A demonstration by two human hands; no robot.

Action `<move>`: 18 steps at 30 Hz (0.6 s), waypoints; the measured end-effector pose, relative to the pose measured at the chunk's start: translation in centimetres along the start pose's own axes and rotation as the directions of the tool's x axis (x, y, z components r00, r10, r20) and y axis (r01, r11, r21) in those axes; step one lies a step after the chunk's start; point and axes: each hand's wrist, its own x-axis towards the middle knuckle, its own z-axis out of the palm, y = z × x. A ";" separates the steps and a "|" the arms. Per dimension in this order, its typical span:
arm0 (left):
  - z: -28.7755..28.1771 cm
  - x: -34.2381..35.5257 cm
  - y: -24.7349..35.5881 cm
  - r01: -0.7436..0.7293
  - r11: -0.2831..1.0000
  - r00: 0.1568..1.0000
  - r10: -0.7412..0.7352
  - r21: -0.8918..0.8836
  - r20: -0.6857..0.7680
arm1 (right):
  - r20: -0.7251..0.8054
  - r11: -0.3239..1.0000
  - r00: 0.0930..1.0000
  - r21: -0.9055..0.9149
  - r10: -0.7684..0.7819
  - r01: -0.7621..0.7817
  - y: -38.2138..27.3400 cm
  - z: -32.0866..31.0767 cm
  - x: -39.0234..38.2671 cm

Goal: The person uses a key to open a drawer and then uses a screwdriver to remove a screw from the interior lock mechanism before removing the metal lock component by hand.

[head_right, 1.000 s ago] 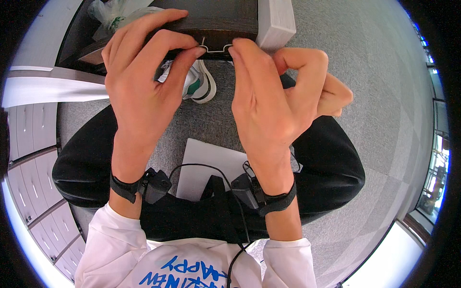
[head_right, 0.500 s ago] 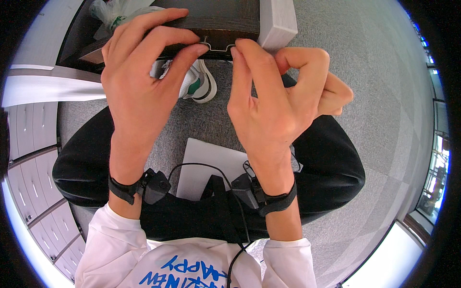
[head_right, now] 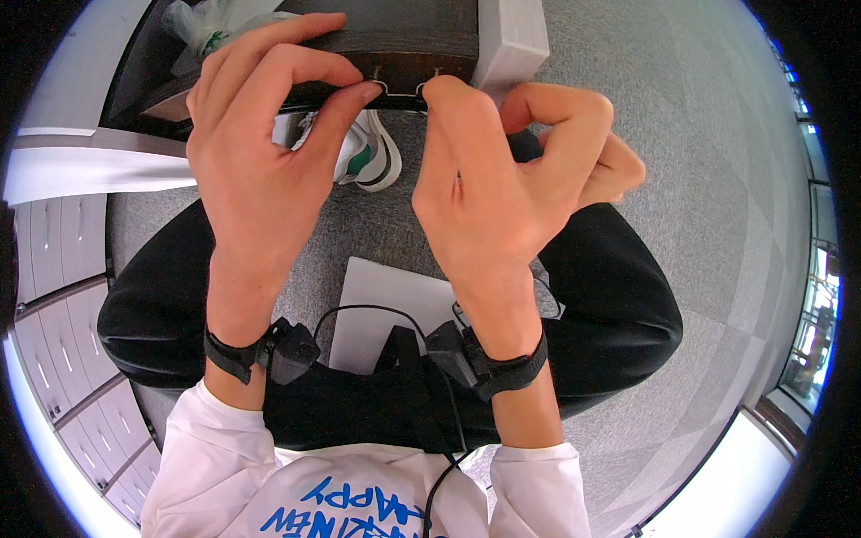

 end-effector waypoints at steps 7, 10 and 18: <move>0.2 -0.1 0.2 0.031 0.999 0.999 -0.031 -0.025 -0.016 | -0.014 0.999 0.999 0.004 -0.042 0.042 0.2 0.3 -0.2; 0.3 -0.2 0.3 0.036 0.999 0.999 -0.036 -0.034 -0.024 | -0.009 0.999 0.999 0.014 -0.032 0.032 0.1 0.3 -0.2; 1.2 -0.6 0.0 0.057 0.976 0.988 -0.085 -0.209 -0.128 | 0.023 0.998 0.998 0.017 -0.061 0.060 0.2 0.3 -0.5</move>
